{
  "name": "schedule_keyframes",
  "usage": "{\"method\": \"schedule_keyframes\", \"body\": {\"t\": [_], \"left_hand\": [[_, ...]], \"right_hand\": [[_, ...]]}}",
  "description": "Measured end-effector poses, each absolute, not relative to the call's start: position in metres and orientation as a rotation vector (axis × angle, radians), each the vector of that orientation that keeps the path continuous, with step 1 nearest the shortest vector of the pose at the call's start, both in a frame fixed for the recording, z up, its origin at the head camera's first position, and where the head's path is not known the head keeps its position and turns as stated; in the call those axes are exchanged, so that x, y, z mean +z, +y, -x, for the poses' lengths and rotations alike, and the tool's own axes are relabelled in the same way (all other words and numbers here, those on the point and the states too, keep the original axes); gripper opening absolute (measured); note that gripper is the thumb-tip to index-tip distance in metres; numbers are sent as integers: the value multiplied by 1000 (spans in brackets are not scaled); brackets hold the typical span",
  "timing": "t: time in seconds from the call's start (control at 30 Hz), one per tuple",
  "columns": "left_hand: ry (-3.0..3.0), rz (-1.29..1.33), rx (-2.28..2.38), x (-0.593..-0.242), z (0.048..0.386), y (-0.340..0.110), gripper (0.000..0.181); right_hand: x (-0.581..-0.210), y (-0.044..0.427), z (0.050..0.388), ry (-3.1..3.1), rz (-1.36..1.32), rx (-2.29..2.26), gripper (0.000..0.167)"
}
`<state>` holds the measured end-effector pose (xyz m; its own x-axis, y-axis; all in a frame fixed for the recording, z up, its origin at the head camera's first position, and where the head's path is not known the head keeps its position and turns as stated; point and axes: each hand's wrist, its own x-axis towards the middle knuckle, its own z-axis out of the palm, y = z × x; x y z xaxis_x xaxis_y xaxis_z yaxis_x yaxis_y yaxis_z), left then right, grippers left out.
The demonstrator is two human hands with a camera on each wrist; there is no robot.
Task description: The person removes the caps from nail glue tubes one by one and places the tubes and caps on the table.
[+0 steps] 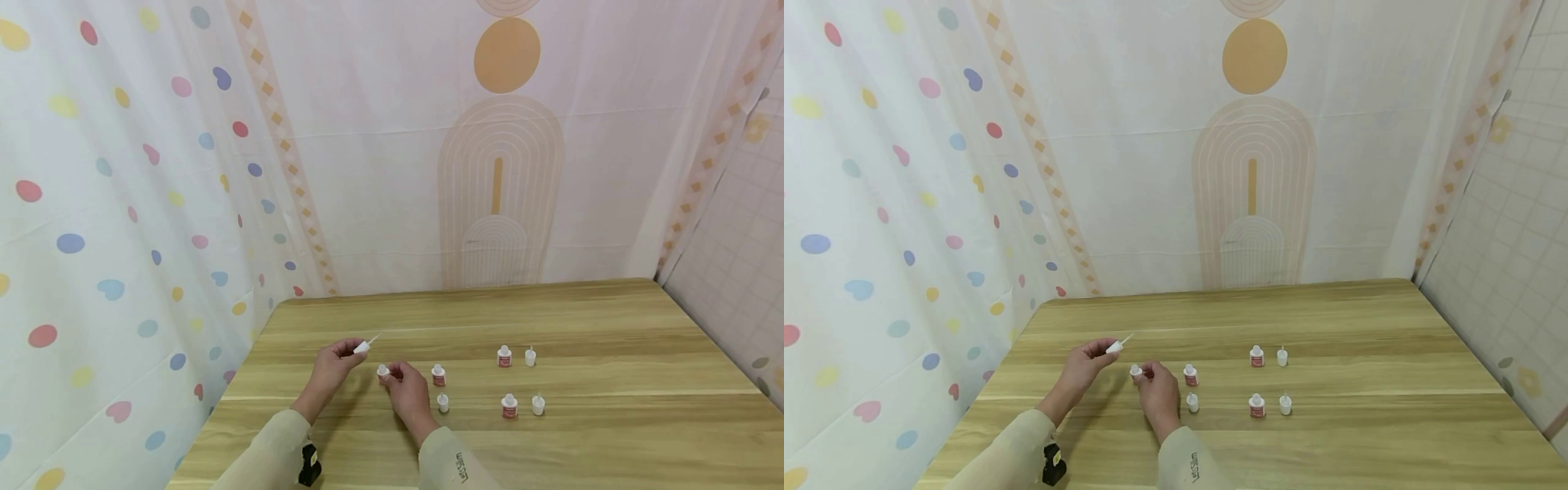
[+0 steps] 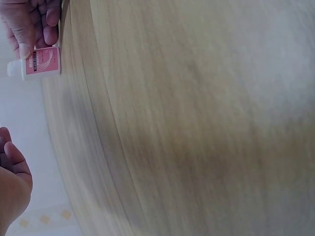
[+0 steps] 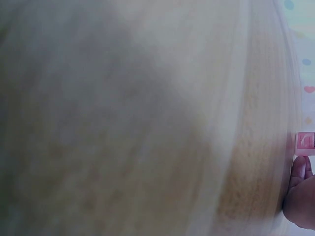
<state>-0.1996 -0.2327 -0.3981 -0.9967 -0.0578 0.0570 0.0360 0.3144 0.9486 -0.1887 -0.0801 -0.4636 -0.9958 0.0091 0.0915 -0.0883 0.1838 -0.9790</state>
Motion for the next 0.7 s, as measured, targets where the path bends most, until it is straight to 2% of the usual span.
{"method": "schedule_keyframes", "body": {"t": [0.2, 0.3, 0.47, 0.7], "left_hand": [[-2434, 71, -1763, -428, 217, -245, 28], [-2444, 71, -1743, -429, 216, -246, 31], [-2471, -31, -1757, -426, 217, -243, 28], [-2463, -19, -1755, -426, 217, -242, 26]], "right_hand": [[-464, -80, 188, -2350, -87, 1956, 6], [-464, -80, 188, -2342, -94, 1954, 5], [-463, -80, 188, -2338, -97, 1949, 5], [-463, -80, 188, -2338, -98, 1956, 5]]}}
